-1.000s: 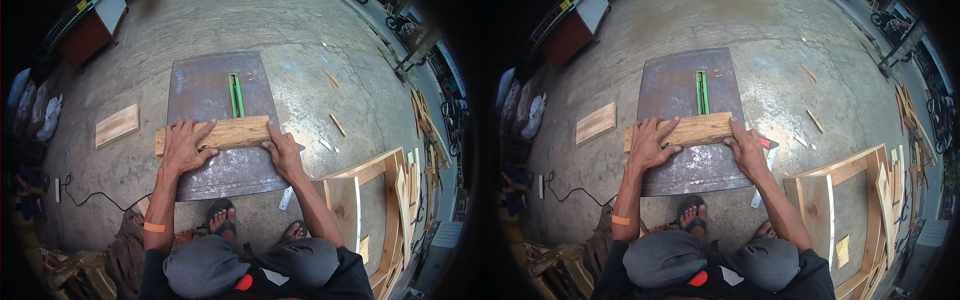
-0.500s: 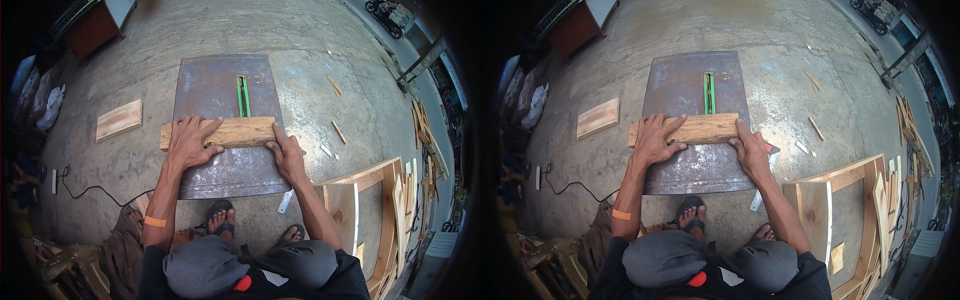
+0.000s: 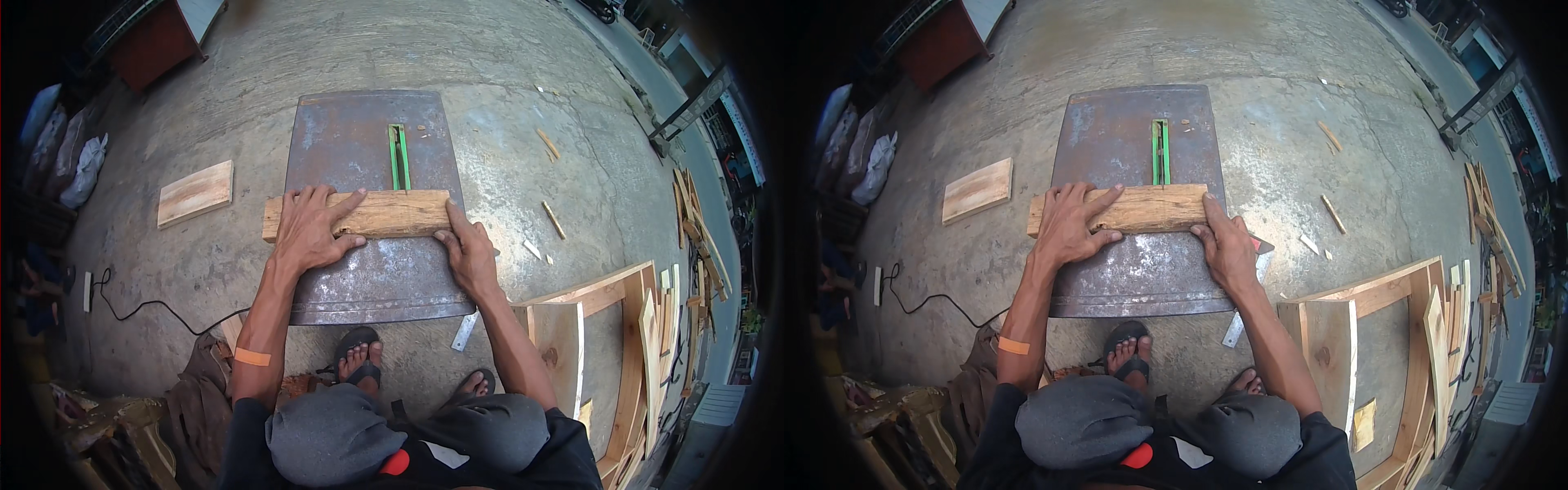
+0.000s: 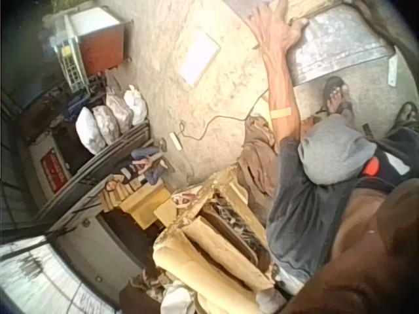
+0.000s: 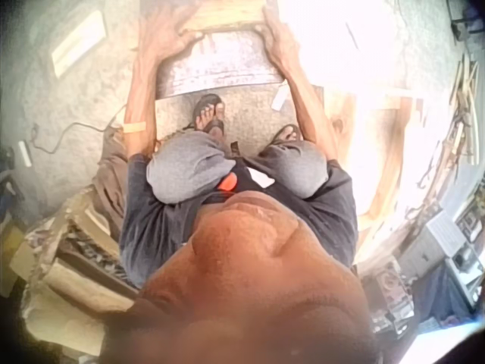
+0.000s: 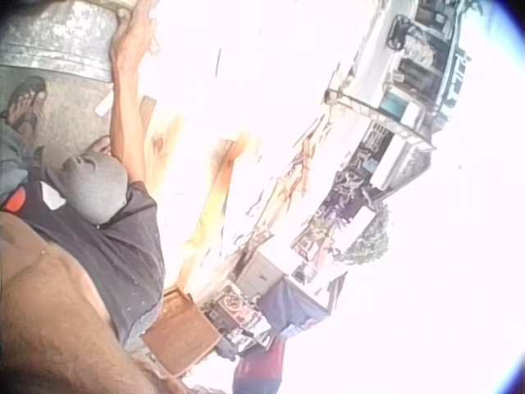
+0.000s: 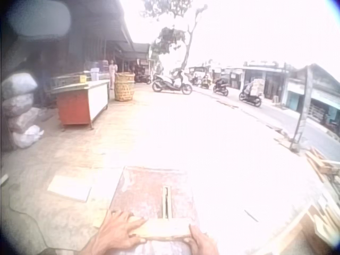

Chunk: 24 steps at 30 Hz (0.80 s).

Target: The person measures and marks a wooden plank, then cuts it using a table saw. They fit the cut piece into a wooden frame and secure it by hammering nails into the joints.

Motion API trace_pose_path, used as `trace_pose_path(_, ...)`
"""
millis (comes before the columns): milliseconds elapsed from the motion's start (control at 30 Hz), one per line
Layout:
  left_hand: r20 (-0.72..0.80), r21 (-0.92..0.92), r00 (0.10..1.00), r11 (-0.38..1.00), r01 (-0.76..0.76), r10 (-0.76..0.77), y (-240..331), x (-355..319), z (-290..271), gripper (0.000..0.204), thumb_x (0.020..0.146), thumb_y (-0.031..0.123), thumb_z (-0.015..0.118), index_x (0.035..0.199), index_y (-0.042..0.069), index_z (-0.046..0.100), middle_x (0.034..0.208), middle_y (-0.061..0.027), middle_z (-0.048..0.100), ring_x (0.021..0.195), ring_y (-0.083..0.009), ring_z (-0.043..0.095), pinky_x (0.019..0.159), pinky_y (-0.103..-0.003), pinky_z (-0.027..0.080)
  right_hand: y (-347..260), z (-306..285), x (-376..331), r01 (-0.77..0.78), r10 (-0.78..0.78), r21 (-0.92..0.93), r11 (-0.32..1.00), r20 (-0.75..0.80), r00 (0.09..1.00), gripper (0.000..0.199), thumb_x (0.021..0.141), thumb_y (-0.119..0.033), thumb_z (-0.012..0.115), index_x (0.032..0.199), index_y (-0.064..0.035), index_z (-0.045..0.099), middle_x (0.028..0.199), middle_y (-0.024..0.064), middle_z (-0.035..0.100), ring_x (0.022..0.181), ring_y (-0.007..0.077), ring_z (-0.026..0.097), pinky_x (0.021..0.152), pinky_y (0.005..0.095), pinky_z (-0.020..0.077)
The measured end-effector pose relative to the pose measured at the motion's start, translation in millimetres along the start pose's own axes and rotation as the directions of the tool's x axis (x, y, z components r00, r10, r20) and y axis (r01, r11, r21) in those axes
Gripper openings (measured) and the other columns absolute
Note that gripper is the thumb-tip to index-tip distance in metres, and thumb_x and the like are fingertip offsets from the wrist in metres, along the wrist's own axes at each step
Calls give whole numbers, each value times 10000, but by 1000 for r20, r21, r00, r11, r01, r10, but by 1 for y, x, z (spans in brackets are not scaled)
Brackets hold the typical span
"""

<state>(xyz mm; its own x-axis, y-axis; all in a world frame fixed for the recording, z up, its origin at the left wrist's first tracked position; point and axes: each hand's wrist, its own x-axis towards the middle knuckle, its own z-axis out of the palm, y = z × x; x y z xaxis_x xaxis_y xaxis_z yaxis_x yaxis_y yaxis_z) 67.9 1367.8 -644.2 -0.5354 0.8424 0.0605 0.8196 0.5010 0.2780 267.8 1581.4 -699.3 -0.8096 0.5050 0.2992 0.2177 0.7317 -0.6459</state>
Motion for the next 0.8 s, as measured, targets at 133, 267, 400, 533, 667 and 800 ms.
trace_pose_path(133,-6,1,1000,1000,-9,9,-2,2,2,812,708,477,849,1454,300,582,1241,-138,609,1208,-294,512,1113,-481,293,2,1,1,5,-5,-12,1000,-7,1000,573,902,-169,740,1431,-62,551,1325,189,652,845,358,633,829,402,522)
trace_pose_path(267,-14,9,1000,1000,-11,11,-2,3,2,808,708,475,849,1453,304,583,1236,-135,610,1205,-293,513,1112,-484,293,2,2,2,0,0,-31,1000,-4,1000,571,901,-176,740,1431,-69,554,1330,184,650,856,361,640,830,406,527)
trace_pose_path(400,-20,8,1000,1000,-15,15,-4,4,3,804,709,475,849,1450,306,586,1227,-135,611,1201,-292,514,1110,-481,293,0,0,5,-11,11,-64,998,3,1000,570,904,-184,736,1434,-79,555,1335,169,651,854,360,644,826,416,532)
trace_pose_path(533,5,2,1000,1000,6,-6,-3,6,-1,803,706,485,848,1446,305,590,1219,-135,611,1201,-292,516,1110,-476,291,-3,0,6,-26,27,-82,996,12,1000,564,907,-187,732,1433,-81,557,1344,150,651,845,355,648,823,424,535)
trace_pose_path(667,15,-21,1000,1000,12,-12,-5,8,0,798,702,492,850,1436,304,600,1230,-139,610,1210,-291,516,1115,-471,288,-10,-3,8,-47,49,-109,993,20,999,551,909,-190,729,1422,-75,567,1349,146,647,834,351,653,818,424,540)
trace_pose_path(800,12,-20,1000,1000,19,-19,-5,10,0,794,703,497,850,1433,305,603,1246,-145,609,1216,-289,515,1117,-468,288,-16,-6,11,-63,67,-131,989,28,997,539,911,-196,726,1413,-70,576,1348,151,645,822,350,656,809,426,543)
